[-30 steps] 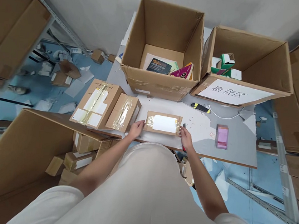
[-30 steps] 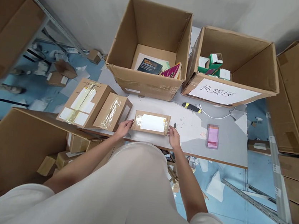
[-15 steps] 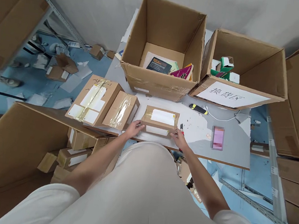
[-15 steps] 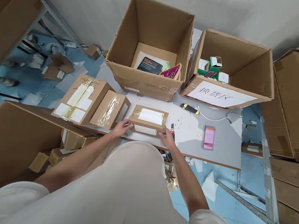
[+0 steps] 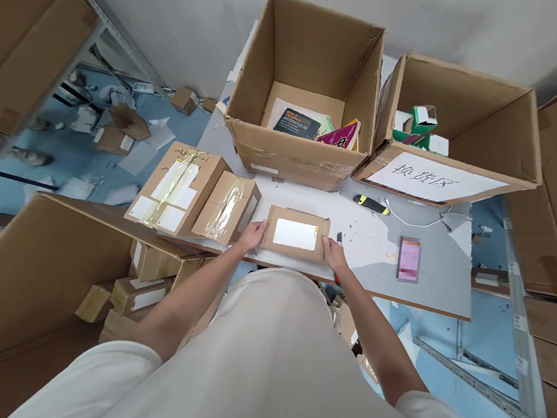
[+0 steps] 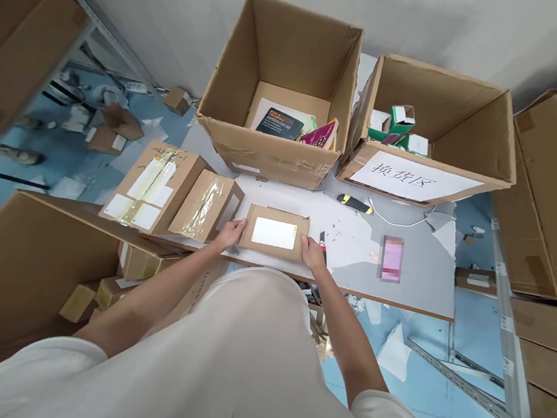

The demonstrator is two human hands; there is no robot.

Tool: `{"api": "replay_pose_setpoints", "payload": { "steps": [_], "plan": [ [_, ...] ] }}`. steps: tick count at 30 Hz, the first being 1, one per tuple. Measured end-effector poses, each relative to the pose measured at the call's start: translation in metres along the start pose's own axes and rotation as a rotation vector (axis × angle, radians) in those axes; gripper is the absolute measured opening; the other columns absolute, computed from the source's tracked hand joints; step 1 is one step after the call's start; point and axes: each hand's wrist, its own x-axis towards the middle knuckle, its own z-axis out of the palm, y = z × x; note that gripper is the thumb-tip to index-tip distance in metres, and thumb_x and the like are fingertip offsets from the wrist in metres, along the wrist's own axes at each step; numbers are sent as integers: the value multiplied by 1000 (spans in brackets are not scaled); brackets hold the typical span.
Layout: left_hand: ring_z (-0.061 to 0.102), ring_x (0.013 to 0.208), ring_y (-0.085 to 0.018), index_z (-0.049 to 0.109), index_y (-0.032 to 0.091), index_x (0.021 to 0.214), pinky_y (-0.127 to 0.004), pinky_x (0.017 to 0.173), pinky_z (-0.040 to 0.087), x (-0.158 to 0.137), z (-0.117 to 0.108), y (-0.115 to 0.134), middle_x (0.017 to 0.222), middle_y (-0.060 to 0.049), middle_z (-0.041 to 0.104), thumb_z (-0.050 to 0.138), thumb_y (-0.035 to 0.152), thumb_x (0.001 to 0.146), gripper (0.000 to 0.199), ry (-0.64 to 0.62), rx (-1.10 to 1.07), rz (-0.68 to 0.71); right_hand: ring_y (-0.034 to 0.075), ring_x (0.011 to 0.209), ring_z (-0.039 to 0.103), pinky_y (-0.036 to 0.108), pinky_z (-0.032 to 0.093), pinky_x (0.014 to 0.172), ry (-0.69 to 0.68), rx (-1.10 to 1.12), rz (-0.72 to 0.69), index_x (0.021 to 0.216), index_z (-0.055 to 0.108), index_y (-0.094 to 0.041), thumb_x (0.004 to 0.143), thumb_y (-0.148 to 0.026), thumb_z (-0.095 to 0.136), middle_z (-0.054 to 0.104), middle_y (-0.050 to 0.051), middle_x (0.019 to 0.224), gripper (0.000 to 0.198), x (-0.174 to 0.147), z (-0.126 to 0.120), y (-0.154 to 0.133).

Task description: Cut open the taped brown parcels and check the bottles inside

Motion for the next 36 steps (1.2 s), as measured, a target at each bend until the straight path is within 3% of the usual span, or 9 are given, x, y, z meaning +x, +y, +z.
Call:
{"api": "replay_pose_setpoints", "payload": {
  "steps": [2,5,10,12,17,21,24,30,36],
  "plan": [
    [64,90,-22,67,11,97,-33,80,50,-7,0,-11,90,-11,71,40,50,87,49,-9,-64,-8,21,84,66,35,50,81,-7,67,-3,111,61,-17,95,-46,27,68,11,101,48,-6,0,10],
    [63,105,-23,57,8,121,-37,93,48,-24,0,-27,115,-16,66,51,39,82,50,-30,-127,-10,18,85,67,37,51,86,10,142,6,132,47,-15,90,-32,37,64,13,115,46,-22,3,28],
    [57,118,-26,50,11,130,-41,102,43,-46,4,-44,133,-17,55,69,31,66,69,-131,-190,10,25,119,55,44,46,97,-44,246,-54,146,28,-26,68,-20,65,44,12,144,86,-42,18,41],
    [59,115,-26,54,11,125,-41,103,43,-47,10,-47,128,-16,59,67,35,69,62,-170,-187,27,26,120,54,45,44,99,-84,276,-89,146,27,-27,68,-19,65,45,11,143,87,-44,25,39],
    [64,103,-25,61,11,109,-41,95,49,-48,17,-44,110,-15,68,58,44,78,45,-150,-104,52,21,109,58,38,48,91,-93,282,-119,140,39,-22,81,-21,51,57,10,128,60,-45,28,28],
    [64,98,-24,64,16,100,-39,91,49,-55,3,-27,104,-11,68,56,47,80,38,-109,-15,97,20,97,59,33,48,82,-91,76,-163,131,47,-18,88,-30,46,60,11,114,45,-47,10,16],
    [63,87,-22,65,17,93,-35,82,49,-55,-9,-4,94,-9,68,50,49,84,36,-24,158,182,21,93,59,31,44,80,-15,-143,-183,118,56,-17,93,-35,38,64,10,102,36,-45,-7,-2],
    [56,64,-17,61,18,73,-28,64,42,-34,-13,36,67,-4,62,39,51,90,43,132,372,193,21,83,61,28,39,72,67,-350,-74,83,65,-16,98,-43,26,68,11,88,50,-30,-15,-41],
    [53,60,-16,58,18,69,-26,60,38,-27,-14,44,62,-3,60,39,51,90,43,126,426,196,20,89,62,26,40,73,66,-273,-51,94,64,-18,99,-43,18,69,10,97,53,-22,-22,-27]
  ]
}}
